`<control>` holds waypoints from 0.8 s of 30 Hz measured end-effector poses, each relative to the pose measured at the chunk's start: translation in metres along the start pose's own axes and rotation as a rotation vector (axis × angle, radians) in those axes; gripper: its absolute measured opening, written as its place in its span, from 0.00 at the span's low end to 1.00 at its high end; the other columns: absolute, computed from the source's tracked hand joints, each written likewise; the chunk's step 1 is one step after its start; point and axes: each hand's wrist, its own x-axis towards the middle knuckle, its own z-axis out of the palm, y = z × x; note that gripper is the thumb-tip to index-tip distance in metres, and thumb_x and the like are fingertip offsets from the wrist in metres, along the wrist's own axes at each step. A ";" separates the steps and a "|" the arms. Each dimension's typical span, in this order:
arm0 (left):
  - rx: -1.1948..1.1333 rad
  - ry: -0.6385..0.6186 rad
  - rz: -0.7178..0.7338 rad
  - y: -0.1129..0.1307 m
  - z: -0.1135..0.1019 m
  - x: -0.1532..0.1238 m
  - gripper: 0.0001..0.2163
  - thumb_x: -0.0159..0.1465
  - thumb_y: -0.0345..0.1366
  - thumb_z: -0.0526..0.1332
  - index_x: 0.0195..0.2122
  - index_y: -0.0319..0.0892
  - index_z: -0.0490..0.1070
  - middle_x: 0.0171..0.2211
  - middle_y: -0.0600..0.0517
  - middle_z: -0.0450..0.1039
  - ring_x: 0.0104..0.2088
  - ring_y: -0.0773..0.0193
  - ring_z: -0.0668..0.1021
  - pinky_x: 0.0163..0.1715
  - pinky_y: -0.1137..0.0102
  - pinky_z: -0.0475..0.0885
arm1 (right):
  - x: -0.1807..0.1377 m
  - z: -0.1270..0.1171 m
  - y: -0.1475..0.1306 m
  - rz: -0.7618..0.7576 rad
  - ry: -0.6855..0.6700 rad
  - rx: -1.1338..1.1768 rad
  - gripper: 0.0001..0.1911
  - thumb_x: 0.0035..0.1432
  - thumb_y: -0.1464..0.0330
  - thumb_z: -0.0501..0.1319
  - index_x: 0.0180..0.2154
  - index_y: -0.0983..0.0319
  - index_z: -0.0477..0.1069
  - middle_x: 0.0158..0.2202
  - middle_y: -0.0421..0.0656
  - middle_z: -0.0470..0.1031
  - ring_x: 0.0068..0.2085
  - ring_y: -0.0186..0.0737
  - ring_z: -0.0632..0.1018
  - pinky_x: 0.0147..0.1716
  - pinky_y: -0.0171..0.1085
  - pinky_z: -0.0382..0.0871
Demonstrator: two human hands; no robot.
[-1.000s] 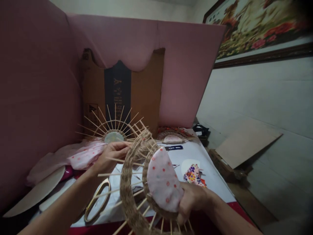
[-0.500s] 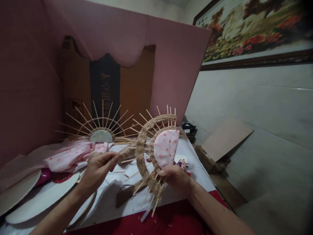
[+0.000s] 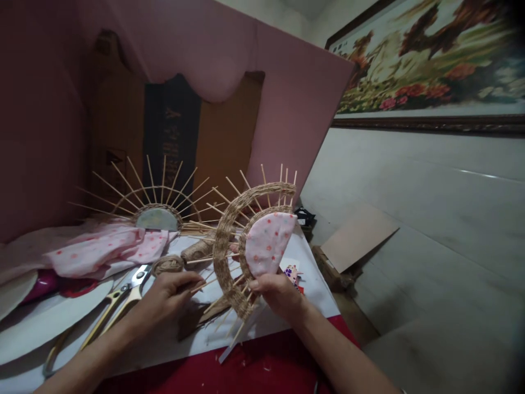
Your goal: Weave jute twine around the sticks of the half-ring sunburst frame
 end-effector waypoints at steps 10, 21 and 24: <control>0.314 0.239 0.245 -0.010 -0.002 0.005 0.08 0.59 0.36 0.57 0.36 0.44 0.75 0.35 0.48 0.74 0.39 0.55 0.72 0.40 0.63 0.66 | 0.018 0.012 0.000 -0.180 0.150 0.044 0.10 0.37 0.73 0.62 0.29 0.64 0.73 0.26 0.38 0.72 0.26 0.32 0.69 0.25 0.31 0.64; 0.257 0.341 0.336 0.008 0.014 -0.014 0.05 0.63 0.34 0.56 0.32 0.43 0.70 0.27 0.53 0.72 0.26 0.66 0.72 0.28 0.71 0.65 | 0.051 0.039 -0.012 -0.420 0.344 0.177 0.08 0.36 0.74 0.64 0.24 0.62 0.68 0.23 0.34 0.70 0.27 0.30 0.68 0.29 0.30 0.64; 0.271 0.245 0.391 0.013 0.013 -0.015 0.07 0.63 0.34 0.56 0.31 0.42 0.71 0.24 0.52 0.71 0.24 0.66 0.71 0.27 0.70 0.65 | 0.045 0.034 -0.010 -0.446 0.387 0.201 0.09 0.37 0.73 0.66 0.26 0.62 0.70 0.26 0.34 0.73 0.30 0.31 0.71 0.34 0.31 0.66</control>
